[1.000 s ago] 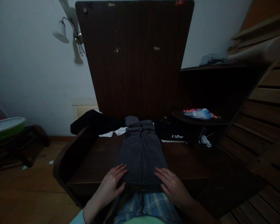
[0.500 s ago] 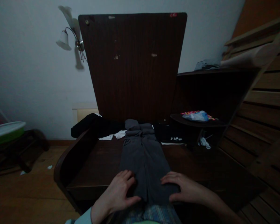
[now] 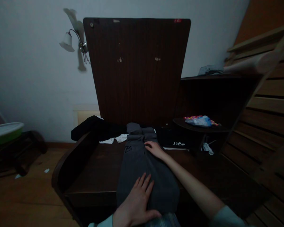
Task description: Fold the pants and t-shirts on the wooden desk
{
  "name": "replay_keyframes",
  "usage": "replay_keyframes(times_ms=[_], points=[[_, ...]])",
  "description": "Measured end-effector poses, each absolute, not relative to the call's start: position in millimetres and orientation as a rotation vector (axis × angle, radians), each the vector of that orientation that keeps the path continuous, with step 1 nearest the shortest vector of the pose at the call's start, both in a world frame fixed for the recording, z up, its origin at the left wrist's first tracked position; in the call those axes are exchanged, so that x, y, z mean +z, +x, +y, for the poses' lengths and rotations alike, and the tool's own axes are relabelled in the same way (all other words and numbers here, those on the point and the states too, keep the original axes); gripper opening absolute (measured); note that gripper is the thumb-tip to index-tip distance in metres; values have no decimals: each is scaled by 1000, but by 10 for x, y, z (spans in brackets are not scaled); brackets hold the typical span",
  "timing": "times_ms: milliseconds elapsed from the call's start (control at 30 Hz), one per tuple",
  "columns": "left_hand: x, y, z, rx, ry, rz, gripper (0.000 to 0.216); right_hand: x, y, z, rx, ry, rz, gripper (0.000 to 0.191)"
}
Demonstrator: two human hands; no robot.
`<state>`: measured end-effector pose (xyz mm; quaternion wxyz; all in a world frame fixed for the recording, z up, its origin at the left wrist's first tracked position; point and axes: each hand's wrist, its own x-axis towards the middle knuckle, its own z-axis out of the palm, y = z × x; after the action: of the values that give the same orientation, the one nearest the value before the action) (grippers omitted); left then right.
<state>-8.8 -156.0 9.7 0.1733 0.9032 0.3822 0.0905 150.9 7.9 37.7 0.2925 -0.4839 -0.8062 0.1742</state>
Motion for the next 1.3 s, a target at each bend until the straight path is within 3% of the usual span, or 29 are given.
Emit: replay_keyframes(times_ms=[433,767,1033,1300], points=[[217,-65,-1548,323,2546,1142,77,314,1259,704,269,-1802,-2265,19],[223,-92,-1549,298,2524,1135,76,333,1335,731,133,-2042,-2169,32],[195,-42,-1568,304,2528,1157,79,293,1248,692,6,-1931,-2177,35],[193,-44,-1586,281,2524,1165,82,287,1213,895,169,-1971,-2031,28]])
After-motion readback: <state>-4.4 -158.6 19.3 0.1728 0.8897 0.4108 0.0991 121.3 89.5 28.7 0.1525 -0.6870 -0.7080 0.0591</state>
